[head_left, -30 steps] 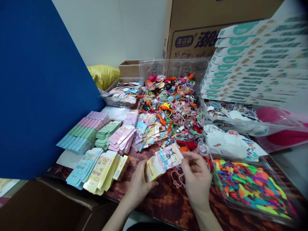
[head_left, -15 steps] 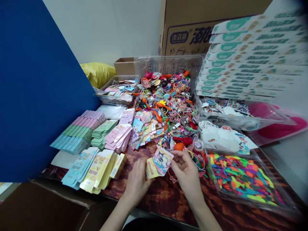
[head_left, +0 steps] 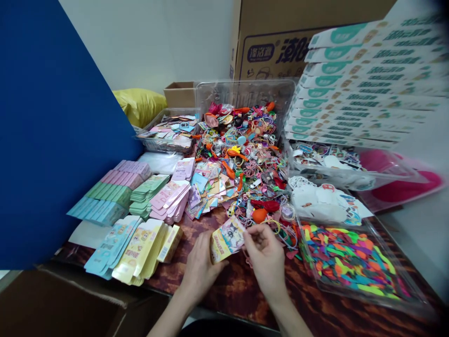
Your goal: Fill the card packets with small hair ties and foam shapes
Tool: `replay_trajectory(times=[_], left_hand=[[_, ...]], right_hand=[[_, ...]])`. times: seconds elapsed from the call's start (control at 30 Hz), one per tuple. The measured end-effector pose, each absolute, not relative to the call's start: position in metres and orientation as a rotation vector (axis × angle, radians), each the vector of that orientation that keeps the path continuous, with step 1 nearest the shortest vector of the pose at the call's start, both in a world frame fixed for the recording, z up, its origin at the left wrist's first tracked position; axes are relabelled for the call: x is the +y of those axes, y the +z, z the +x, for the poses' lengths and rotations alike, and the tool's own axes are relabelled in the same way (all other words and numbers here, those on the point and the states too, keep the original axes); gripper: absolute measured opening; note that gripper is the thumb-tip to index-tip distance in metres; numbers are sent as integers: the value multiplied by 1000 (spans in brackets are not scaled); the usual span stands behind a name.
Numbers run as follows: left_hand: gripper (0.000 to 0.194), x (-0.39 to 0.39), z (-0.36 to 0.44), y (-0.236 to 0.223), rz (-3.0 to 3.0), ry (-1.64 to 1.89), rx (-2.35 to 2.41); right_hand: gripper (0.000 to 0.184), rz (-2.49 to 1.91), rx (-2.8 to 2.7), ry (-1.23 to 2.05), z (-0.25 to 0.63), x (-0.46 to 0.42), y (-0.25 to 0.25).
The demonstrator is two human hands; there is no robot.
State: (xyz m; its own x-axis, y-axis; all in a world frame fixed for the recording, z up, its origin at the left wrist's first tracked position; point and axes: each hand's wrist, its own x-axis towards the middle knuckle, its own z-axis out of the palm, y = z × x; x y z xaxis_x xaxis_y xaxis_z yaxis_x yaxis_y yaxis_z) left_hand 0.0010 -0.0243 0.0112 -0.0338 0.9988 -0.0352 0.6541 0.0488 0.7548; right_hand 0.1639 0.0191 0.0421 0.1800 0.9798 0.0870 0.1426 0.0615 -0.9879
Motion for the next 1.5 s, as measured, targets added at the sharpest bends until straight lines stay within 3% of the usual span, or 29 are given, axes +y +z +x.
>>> replay_trajectory(times=[0.2,0.37,0.53,0.67,0.83,1.0,1.2,1.5], left_hand=[[56,-22,-1,9,1682,827,1738],[57,-24,-6,6,1644,843,1735],[61,-26,-8,4,1565,826,1731],[66,-29,-12,1,1511,843,1721],[63,-32,-19,-1,1454,883,1711],[64,-32,-21,0,1455,893,1724],[63,-32,-23,0,1449,908,1701],[64,-36,-24,0,1443,870,1681]], right_hand=[[13,-1342,-1664,849,163,7,38],[26,-1219,-1782,1116,177,35,43],[17,-1534,-1744,765,175,95,28],[21,-1516,-1749,739,165,114,18],[21,-1409,-1719,930,181,112,29],[31,-1220,-1330,1312,197,113,46],[34,-1137,-1067,1544,206,110,52],[37,-1093,-944,1556,222,110,41]])
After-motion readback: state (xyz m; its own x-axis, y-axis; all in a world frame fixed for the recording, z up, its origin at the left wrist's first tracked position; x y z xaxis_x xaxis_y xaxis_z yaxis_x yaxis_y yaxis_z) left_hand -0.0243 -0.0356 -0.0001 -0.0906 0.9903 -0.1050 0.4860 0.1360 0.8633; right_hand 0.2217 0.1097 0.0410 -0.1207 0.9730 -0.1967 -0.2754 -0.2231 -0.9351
